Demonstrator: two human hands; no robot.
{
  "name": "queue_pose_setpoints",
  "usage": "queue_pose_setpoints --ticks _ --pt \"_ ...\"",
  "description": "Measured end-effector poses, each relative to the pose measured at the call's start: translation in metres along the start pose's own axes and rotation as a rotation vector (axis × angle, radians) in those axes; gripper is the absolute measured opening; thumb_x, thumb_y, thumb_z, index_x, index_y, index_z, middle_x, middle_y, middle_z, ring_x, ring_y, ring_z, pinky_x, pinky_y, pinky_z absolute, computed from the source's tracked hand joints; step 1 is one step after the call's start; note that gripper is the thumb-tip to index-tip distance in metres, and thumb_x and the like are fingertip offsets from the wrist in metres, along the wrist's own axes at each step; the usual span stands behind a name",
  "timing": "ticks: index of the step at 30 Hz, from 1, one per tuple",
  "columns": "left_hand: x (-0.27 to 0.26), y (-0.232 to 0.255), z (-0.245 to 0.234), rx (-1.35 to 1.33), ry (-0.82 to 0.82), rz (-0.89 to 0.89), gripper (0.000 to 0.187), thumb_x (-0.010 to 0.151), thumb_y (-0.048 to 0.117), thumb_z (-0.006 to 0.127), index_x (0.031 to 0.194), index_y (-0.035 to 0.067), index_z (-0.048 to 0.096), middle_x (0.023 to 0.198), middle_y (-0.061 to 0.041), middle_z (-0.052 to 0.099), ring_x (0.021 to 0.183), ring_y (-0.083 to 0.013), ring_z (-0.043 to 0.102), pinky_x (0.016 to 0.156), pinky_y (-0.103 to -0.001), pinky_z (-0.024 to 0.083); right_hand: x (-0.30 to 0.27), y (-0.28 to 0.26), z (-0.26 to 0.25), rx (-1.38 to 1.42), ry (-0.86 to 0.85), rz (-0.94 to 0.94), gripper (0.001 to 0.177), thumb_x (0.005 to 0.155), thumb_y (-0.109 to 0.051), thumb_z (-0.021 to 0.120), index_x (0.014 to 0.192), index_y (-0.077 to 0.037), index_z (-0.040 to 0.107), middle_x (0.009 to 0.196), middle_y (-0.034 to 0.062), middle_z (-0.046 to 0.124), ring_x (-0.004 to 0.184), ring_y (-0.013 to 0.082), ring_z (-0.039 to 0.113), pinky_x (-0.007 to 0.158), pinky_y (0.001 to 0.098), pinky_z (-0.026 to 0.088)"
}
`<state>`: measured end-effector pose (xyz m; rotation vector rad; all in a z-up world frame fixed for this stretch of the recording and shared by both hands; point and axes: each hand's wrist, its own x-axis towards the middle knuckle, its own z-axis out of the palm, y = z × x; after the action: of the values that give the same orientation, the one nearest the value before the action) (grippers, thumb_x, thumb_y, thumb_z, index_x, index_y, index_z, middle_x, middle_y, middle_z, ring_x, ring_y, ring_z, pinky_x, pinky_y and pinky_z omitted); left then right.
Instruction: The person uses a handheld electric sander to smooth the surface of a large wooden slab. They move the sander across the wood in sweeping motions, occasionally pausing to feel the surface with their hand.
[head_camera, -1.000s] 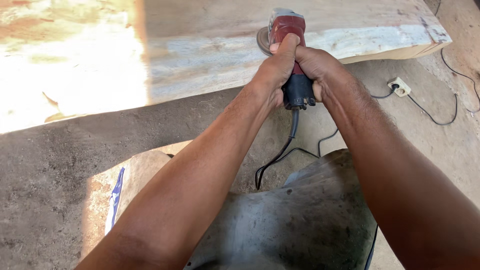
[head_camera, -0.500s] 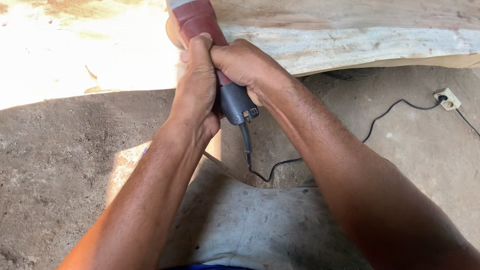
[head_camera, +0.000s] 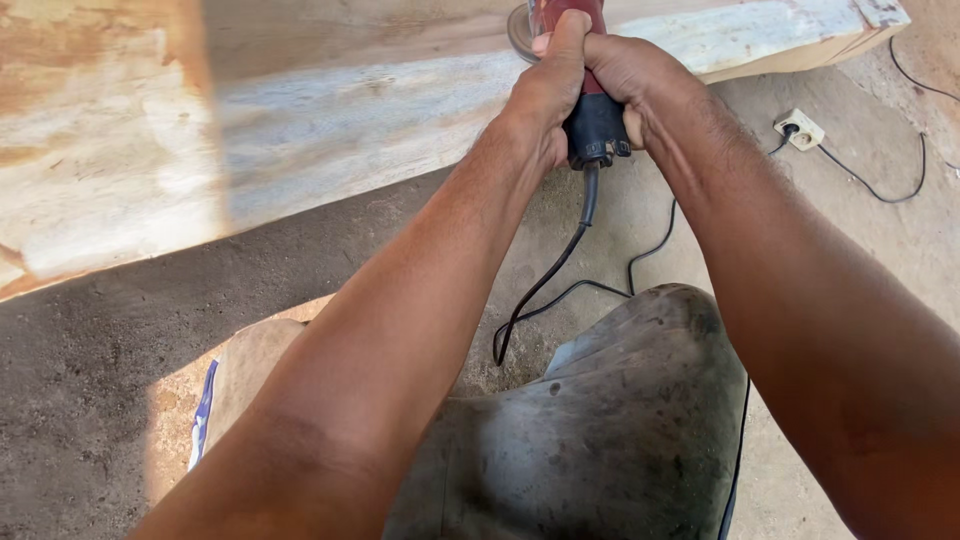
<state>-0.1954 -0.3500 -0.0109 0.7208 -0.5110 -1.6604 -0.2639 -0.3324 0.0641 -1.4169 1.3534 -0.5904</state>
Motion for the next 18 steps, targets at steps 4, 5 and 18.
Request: queue_pose_setpoints --ticks 4,5,18 --pt "-0.009 0.012 -0.002 -0.007 0.027 -0.033 0.077 0.088 0.057 0.056 0.121 -0.014 0.055 0.101 -0.025 0.067 0.079 -0.0332 0.073 0.061 -0.049 0.066 -0.001 -0.006 0.004 0.004 0.0 0.005 0.051 0.087 -0.038 0.074 0.113 0.003 0.063 0.09 0.0184 0.074 0.069 0.0212 0.079 0.053 0.0325 0.068" --pt "-0.019 0.016 -0.01 -0.025 0.036 -0.002 0.078 0.09 0.056 0.058 0.122 -0.015 0.053 0.102 -0.026 0.066 0.082 -0.0352 0.074 0.064 -0.05 0.066 0.001 -0.007 0.014 -0.018 -0.017 -0.013 0.05 0.087 -0.038 0.076 0.113 0.003 0.065 0.09 0.0182 0.074 0.07 0.0214 0.079 0.054 0.0327 0.068" --pt "-0.004 -0.009 0.0 -0.073 0.097 0.084 0.075 0.09 0.057 0.051 0.124 -0.01 0.051 0.103 -0.023 0.069 0.085 -0.0271 0.076 0.064 -0.043 0.069 0.011 0.005 -0.007 -0.03 -0.066 -0.063 0.05 0.085 -0.04 0.079 0.112 0.0 0.068 0.088 0.0154 0.074 0.074 0.0187 0.079 0.057 0.0319 0.068"
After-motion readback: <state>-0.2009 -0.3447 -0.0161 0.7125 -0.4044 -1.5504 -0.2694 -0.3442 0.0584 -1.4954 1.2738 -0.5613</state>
